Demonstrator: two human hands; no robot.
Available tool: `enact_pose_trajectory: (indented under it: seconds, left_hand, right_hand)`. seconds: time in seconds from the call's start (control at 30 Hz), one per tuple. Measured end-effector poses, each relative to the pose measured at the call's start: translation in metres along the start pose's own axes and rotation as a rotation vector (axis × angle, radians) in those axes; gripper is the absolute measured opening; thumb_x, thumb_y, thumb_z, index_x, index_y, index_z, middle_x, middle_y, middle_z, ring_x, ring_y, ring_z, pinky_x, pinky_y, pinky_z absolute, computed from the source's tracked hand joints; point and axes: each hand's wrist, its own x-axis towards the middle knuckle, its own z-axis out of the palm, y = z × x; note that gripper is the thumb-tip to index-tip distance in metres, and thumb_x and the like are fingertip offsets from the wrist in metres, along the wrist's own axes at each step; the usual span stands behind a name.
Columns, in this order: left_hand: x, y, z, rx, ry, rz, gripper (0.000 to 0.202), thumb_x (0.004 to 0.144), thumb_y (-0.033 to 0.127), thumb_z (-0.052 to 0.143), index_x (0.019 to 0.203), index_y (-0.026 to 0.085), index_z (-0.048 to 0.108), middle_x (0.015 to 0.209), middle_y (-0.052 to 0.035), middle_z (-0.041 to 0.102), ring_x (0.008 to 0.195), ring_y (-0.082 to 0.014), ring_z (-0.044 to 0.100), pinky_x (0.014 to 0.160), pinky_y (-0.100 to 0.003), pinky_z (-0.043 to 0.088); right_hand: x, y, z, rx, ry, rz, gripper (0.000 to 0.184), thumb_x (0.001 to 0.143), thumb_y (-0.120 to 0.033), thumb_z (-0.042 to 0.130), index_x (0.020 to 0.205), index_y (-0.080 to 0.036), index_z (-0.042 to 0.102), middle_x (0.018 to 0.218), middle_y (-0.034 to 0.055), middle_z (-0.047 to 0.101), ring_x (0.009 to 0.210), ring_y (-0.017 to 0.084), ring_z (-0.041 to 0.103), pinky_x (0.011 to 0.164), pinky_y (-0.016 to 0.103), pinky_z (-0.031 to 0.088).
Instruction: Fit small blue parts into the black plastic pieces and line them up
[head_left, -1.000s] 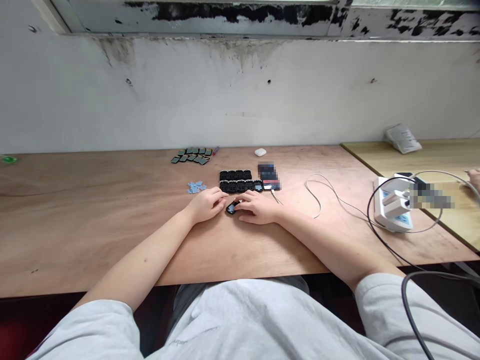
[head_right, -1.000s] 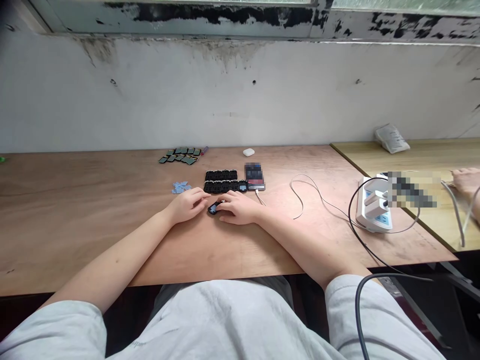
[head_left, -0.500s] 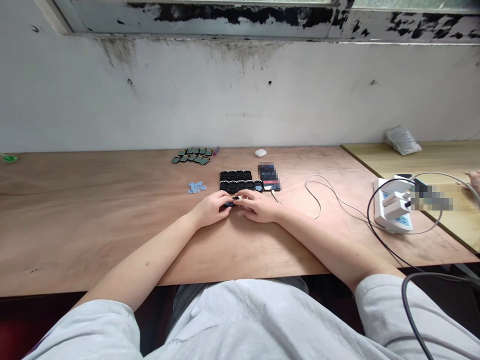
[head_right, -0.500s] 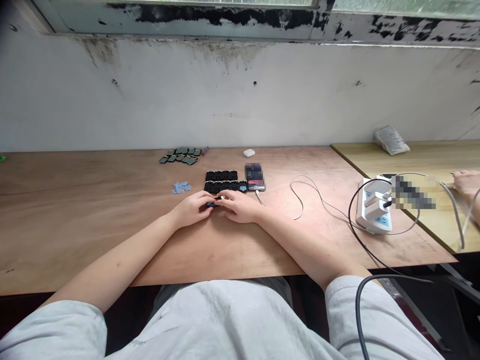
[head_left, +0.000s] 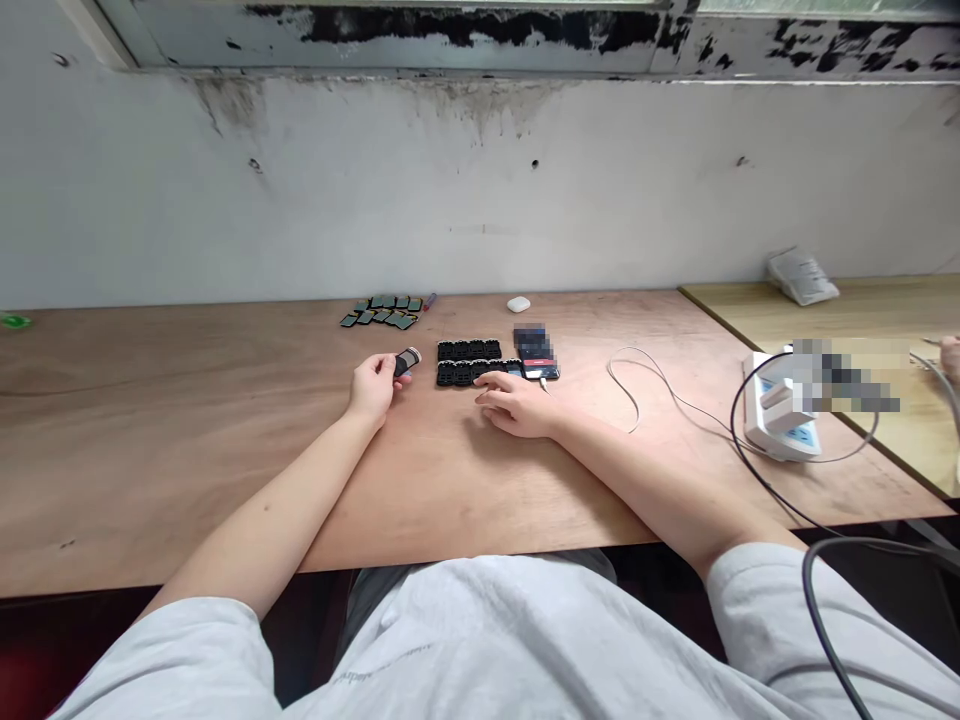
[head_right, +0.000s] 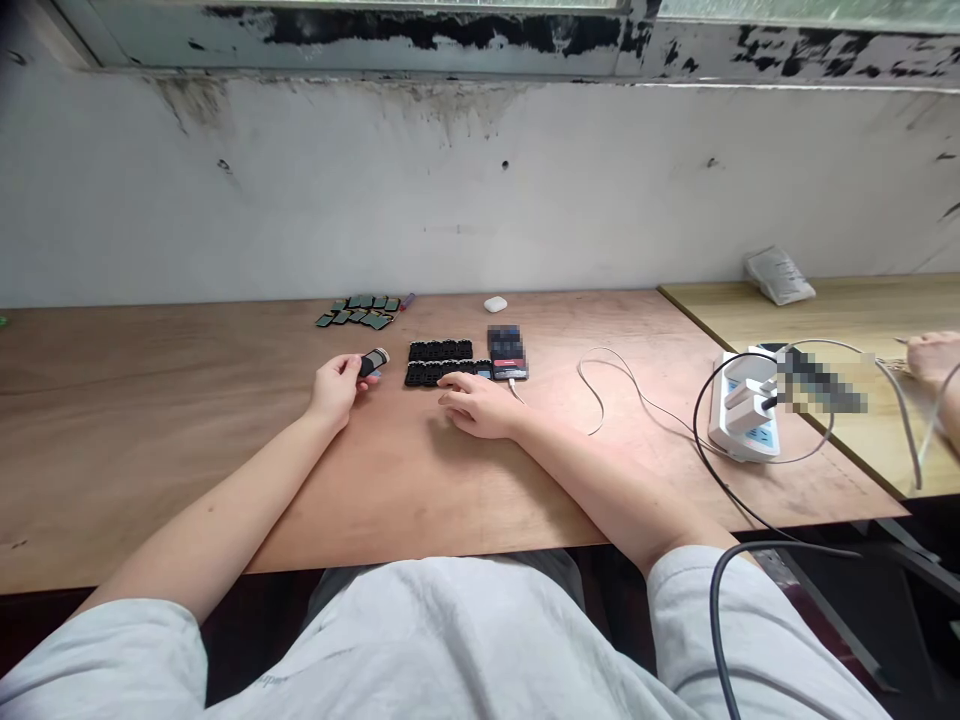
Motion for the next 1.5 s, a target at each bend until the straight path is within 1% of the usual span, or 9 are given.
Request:
enact_pose_trajectory:
  seconds: [0.17, 0.3, 0.47, 0.57, 0.73, 0.83, 0.93, 1.2, 1.5]
  left_hand:
    - [0.001, 0.009, 0.003, -0.247, 0.094, -0.153, 0.012, 0.096, 0.025, 0.068, 0.090, 0.016, 0.063, 0.079, -0.0039, 0.070, 0.057, -0.0104, 0.069, 0.049, -0.014, 0.047]
    - [0.003, 0.010, 0.000, -0.333, 0.130, -0.221, 0.012, 0.096, 0.020, 0.068, 0.087, 0.016, 0.060, 0.075, -0.0039, 0.070, 0.057, -0.0110, 0.070, 0.048, -0.014, 0.047]
    - [0.006, 0.008, -0.001, -0.333, 0.122, -0.193, 0.016, 0.086, 0.021, 0.079, 0.091, 0.015, 0.066, 0.078, -0.0054, 0.072, 0.057, -0.0122, 0.070, 0.046, -0.014, 0.047]
    - [0.007, 0.009, -0.003, -0.369, 0.098, -0.215, 0.019, 0.080, 0.018, 0.081, 0.093, 0.014, 0.068, 0.080, -0.0056, 0.073, 0.058, -0.0129, 0.071, 0.045, -0.013, 0.047]
    - [0.011, 0.012, -0.008, -0.478, 0.078, -0.261, 0.012, 0.080, 0.013, 0.072, 0.083, 0.015, 0.060, 0.069, -0.0016, 0.068, 0.054, -0.0088, 0.065, 0.042, -0.011, 0.042]
    - [0.011, 0.012, -0.010, -0.494, 0.056, -0.253, 0.019, 0.078, 0.013, 0.073, 0.079, 0.016, 0.055, 0.066, 0.0016, 0.064, 0.047, -0.0063, 0.058, 0.039, -0.012, 0.037]
    - [0.010, 0.012, -0.009, -0.476, 0.041, -0.257, 0.024, 0.076, 0.015, 0.076, 0.080, 0.017, 0.053, 0.065, 0.0030, 0.063, 0.045, -0.0061, 0.056, 0.039, -0.012, 0.038]
    - [0.007, 0.011, -0.006, -0.456, -0.024, -0.216, 0.027, 0.079, 0.018, 0.078, 0.085, 0.019, 0.051, 0.068, 0.0044, 0.064, 0.046, -0.0056, 0.056, 0.043, -0.013, 0.042]
    - [0.006, 0.010, -0.005, -0.418, -0.004, -0.184, 0.028, 0.079, 0.020, 0.080, 0.089, 0.019, 0.054, 0.078, 0.0008, 0.069, 0.052, -0.0077, 0.063, 0.042, -0.012, 0.039]
  right_hand:
    - [0.000, 0.001, 0.000, 0.006, -0.005, 0.010, 0.021, 0.098, -0.019, 0.056, 0.113, -0.021, 0.070, 0.139, 0.0168, 0.060, 0.109, 0.024, 0.068, 0.096, 0.042, 0.058]
    - [-0.001, 0.002, 0.001, 0.007, 0.003, -0.003, 0.021, 0.098, -0.018, 0.055, 0.112, -0.021, 0.070, 0.139, 0.0171, 0.060, 0.109, 0.023, 0.067, 0.096, 0.041, 0.058]
    - [-0.001, 0.003, 0.002, 0.013, -0.018, 0.022, 0.021, 0.097, -0.018, 0.057, 0.112, -0.021, 0.071, 0.139, 0.0164, 0.060, 0.114, 0.024, 0.067, 0.097, 0.042, 0.058]
    - [-0.001, 0.004, 0.002, 0.017, -0.019, 0.025, 0.021, 0.097, -0.019, 0.056, 0.112, -0.022, 0.071, 0.140, 0.0159, 0.060, 0.115, 0.024, 0.066, 0.097, 0.041, 0.058]
    - [-0.001, 0.004, 0.002, 0.017, -0.025, 0.020, 0.021, 0.097, -0.019, 0.056, 0.112, -0.021, 0.071, 0.139, 0.0161, 0.060, 0.114, 0.024, 0.066, 0.098, 0.041, 0.058]
    - [-0.001, 0.004, 0.003, 0.012, -0.020, 0.020, 0.020, 0.097, -0.019, 0.056, 0.111, -0.021, 0.071, 0.139, 0.0158, 0.060, 0.113, 0.023, 0.067, 0.097, 0.040, 0.058]
    - [-0.001, 0.005, 0.003, 0.016, -0.021, 0.019, 0.020, 0.096, -0.019, 0.058, 0.111, -0.021, 0.071, 0.139, 0.0156, 0.061, 0.113, 0.024, 0.067, 0.097, 0.040, 0.058]
    - [-0.001, 0.005, 0.004, -0.005, -0.015, 0.031, 0.020, 0.098, -0.019, 0.055, 0.110, -0.021, 0.071, 0.138, 0.0149, 0.062, 0.106, 0.022, 0.068, 0.092, 0.037, 0.058]
    - [-0.002, 0.005, 0.003, 0.008, -0.019, 0.047, 0.021, 0.097, -0.018, 0.056, 0.112, -0.021, 0.071, 0.138, 0.0147, 0.061, 0.105, 0.021, 0.069, 0.092, 0.036, 0.058]
